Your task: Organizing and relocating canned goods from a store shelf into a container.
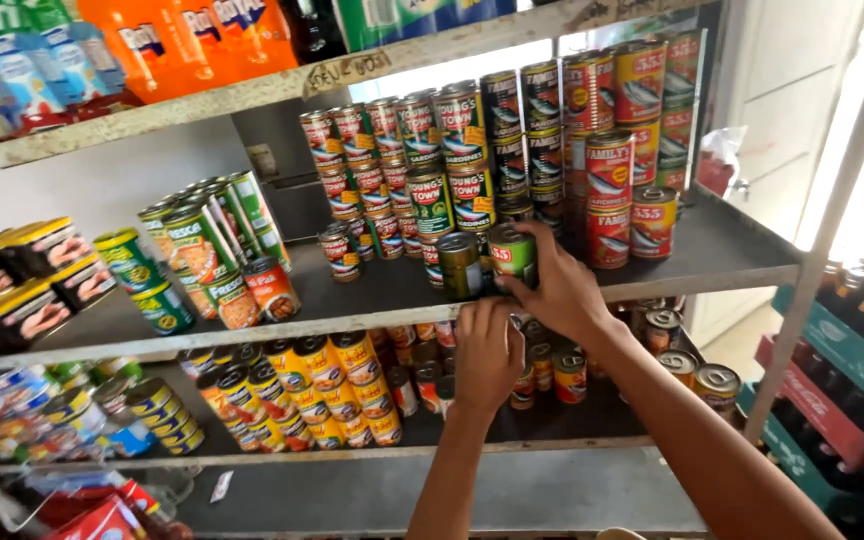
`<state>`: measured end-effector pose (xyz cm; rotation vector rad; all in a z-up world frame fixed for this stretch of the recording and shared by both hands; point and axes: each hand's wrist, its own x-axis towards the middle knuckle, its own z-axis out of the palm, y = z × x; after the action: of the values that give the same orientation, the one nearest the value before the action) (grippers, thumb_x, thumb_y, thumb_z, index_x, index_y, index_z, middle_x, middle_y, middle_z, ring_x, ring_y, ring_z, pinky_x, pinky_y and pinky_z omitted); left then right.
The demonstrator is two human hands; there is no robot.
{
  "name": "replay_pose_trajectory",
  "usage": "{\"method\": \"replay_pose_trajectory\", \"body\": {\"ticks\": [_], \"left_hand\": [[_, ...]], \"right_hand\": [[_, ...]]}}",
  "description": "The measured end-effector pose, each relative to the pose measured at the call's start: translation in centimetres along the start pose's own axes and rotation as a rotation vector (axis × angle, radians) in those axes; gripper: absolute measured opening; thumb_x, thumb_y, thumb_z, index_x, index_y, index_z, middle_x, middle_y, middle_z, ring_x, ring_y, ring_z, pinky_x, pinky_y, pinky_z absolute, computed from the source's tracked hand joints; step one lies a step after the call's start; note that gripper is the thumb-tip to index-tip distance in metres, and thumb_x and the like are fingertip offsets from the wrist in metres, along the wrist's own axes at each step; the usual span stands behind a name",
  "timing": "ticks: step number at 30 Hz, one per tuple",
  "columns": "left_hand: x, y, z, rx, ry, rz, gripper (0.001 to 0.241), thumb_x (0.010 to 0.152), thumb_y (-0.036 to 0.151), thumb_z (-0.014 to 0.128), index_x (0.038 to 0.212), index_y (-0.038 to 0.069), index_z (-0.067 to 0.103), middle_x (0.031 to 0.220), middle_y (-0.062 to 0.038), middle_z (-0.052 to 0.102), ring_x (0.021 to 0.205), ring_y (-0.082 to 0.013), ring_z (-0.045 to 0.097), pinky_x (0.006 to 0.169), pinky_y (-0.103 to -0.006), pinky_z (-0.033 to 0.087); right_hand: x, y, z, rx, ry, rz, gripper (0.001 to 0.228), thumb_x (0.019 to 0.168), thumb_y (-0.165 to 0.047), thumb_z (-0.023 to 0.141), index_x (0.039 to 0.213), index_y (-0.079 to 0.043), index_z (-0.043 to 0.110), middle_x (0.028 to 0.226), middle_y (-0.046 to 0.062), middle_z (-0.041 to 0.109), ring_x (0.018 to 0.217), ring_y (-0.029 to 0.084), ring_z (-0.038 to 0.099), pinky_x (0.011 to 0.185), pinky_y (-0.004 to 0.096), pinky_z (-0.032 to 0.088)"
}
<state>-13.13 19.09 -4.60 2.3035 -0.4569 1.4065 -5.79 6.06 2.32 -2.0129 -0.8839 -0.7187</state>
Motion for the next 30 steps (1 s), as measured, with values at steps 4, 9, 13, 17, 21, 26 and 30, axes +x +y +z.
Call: {"method": "replay_pose_trajectory", "body": {"ticks": [4,9,13,17,21,26,30], "left_hand": [[1.3,0.8,0.8,-0.006,0.042,0.03,0.023,0.087,0.002,0.06,0.11,0.003,0.061,0.115,-0.017,0.058,0.109,-0.0399,0.053,0.096,-0.053,0.041],[4.4,4.8,3.2,-0.229,-0.05,0.068,0.03,0.086,0.001,0.059,0.116,0.005,0.061,0.119,-0.018,0.058,0.115,-0.0416,0.054,0.096,-0.0508,0.046],[6.4,8.3,8.6,-0.293,-0.045,0.144,0.029,0.09,0.001,0.059,0.119,0.006,0.06,0.118,-0.017,0.059,0.117,-0.0376,0.056,0.101,-0.0492,0.049],[7.6,9.7,14.3,-0.221,-0.038,0.152,0.028,0.095,0.012,0.057,0.121,0.003,0.062,0.115,-0.016,0.066,0.112,-0.0346,0.061,0.097,-0.0481,0.049],[7.9,10.8,15.8,0.075,-0.201,-0.018,0.03,0.105,0.028,0.053,0.095,0.005,0.069,0.087,-0.013,0.071,0.089,-0.0318,0.069,0.081,-0.0485,0.051],[7.5,11.3,16.1,0.095,-0.057,0.025,0.029,0.102,0.021,0.054,0.082,0.006,0.069,0.078,-0.012,0.071,0.078,-0.0296,0.07,0.077,-0.0463,0.052],[7.6,12.1,15.9,0.043,0.039,-0.018,0.03,0.099,0.02,0.054,0.076,0.006,0.067,0.077,-0.011,0.07,0.076,-0.029,0.069,0.077,-0.0453,0.052]], "right_hand": [[-0.9,0.6,-2.9,-0.039,0.132,-0.029,0.073,0.084,-0.031,0.08,0.142,-0.01,0.039,0.118,0.024,0.067,0.099,0.045,0.069,0.077,0.051,0.055],[-1.3,5.1,-9.0,-0.103,0.471,-0.116,0.058,0.096,-0.011,0.068,0.146,-0.004,0.039,0.135,0.025,0.057,0.115,0.04,0.063,0.097,0.046,0.05],[-0.7,12.1,-11.8,-0.16,0.512,-0.181,0.061,0.092,0.001,0.059,0.149,0.002,0.037,0.139,0.028,0.047,0.133,0.043,0.052,0.113,0.046,0.044],[0.3,18.2,-12.5,-0.119,0.39,-0.025,0.067,0.087,0.011,0.056,0.15,-0.004,0.037,0.14,0.025,0.046,0.13,0.043,0.051,0.106,0.048,0.046],[1.7,20.2,-13.3,0.04,0.228,0.081,0.077,0.081,0.011,0.061,0.149,-0.014,0.033,0.139,0.023,0.046,0.128,0.042,0.055,0.096,0.049,0.051],[3.0,24.9,-11.7,0.07,0.11,0.065,0.082,0.083,0.001,0.069,0.152,-0.013,0.027,0.141,0.029,0.045,0.134,0.046,0.052,0.106,0.049,0.05],[2.8,25.7,-11.0,-0.096,-0.043,0.392,0.096,0.082,-0.014,0.076,0.157,-0.012,0.017,0.136,0.029,0.051,0.133,0.048,0.051,0.113,0.052,0.04]]}}
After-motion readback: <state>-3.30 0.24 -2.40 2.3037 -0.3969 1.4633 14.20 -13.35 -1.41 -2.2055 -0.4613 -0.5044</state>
